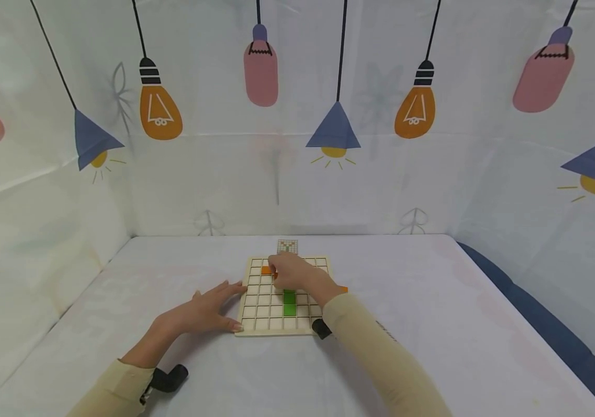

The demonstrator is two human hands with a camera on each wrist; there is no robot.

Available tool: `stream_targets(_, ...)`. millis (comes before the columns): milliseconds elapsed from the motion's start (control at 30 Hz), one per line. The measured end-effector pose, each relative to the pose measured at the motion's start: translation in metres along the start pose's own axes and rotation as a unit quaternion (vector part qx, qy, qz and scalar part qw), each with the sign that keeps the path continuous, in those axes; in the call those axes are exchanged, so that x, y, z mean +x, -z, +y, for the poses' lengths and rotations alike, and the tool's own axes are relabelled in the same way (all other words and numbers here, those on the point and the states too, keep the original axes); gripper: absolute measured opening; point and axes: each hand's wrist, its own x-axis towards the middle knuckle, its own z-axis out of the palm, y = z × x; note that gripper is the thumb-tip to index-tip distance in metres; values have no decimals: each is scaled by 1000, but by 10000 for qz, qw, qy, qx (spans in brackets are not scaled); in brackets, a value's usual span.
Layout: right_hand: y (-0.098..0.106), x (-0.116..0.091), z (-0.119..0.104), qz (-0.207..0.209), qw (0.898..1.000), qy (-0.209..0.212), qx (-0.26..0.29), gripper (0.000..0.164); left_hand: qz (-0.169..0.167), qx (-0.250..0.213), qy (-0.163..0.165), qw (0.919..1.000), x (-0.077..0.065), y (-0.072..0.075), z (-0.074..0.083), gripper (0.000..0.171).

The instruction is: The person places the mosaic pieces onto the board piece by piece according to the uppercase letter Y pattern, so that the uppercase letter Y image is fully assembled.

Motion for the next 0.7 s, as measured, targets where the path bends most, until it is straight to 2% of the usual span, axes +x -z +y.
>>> stream_targets(200, 0, 0, -2, 33, 10000, 67, 18, 19, 22, -23, 13, 10000, -1, 0, 1, 90)
stream_targets(700, -1, 0, -4, -11, 9998, -172, -104, 22, -33, -4, 25, 10000, -2, 0, 1, 90)
